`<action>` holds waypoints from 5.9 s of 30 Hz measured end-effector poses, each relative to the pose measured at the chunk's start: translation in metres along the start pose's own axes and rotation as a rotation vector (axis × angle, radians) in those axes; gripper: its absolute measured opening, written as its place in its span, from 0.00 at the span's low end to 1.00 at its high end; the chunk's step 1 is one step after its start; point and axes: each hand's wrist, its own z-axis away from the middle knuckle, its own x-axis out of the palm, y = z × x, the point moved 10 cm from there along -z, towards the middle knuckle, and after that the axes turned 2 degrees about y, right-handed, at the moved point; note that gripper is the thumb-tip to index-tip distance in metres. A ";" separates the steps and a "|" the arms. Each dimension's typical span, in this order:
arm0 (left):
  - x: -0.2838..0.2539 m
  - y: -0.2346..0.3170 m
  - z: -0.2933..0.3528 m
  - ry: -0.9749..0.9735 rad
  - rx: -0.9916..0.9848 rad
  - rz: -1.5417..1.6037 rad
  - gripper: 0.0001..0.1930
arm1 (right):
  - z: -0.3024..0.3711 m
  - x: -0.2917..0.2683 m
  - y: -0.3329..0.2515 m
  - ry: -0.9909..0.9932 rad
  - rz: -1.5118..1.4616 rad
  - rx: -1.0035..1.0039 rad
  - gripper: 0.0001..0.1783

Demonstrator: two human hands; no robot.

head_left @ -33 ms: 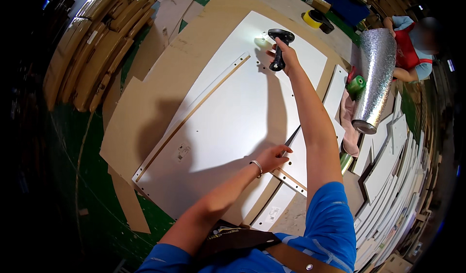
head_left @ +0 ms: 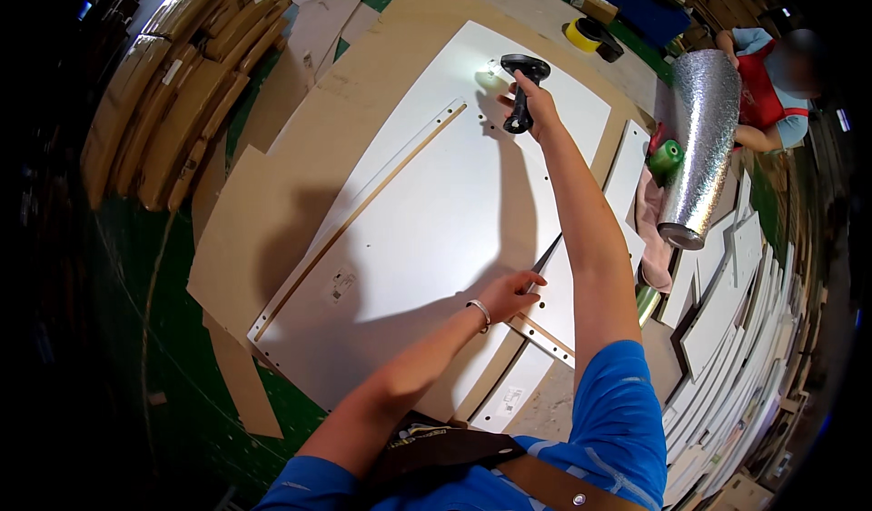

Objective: The person assembles white furniture panels on a workbench. They pick up and align several white boards, then use a power drill to fasten them together. The person also handles a roll of bubble wrap and a roll of tape during the process.

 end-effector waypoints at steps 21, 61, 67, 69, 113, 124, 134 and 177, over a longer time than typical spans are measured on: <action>0.006 0.040 0.002 -0.262 -0.164 0.061 0.08 | 0.246 -0.073 -0.097 -0.089 -0.179 -0.216 0.25; -0.346 -0.033 0.259 1.076 0.021 -1.006 0.19 | 0.441 -0.187 0.124 0.747 0.580 -0.252 0.24; -0.350 -0.056 0.274 1.020 -0.100 -0.722 0.16 | 0.423 -0.180 0.134 0.713 0.923 -0.109 0.24; -0.346 -0.049 0.274 1.034 -0.061 -0.712 0.17 | 0.425 -0.172 0.125 0.756 0.986 -0.054 0.26; 0.095 -0.101 0.167 0.349 0.080 -0.657 0.34 | 0.458 -0.199 0.198 0.534 -0.013 -0.028 0.14; 0.101 -0.040 0.168 0.704 0.303 -0.560 0.18 | 0.438 -0.197 0.193 0.339 -0.330 0.053 0.14; 0.028 -0.100 0.151 0.493 0.152 -0.157 0.09 | 0.426 -0.126 0.155 0.315 -0.085 -0.071 0.15; -0.287 -0.060 0.310 1.051 0.163 -1.152 0.31 | 0.404 -0.068 0.170 0.483 0.557 -0.173 0.26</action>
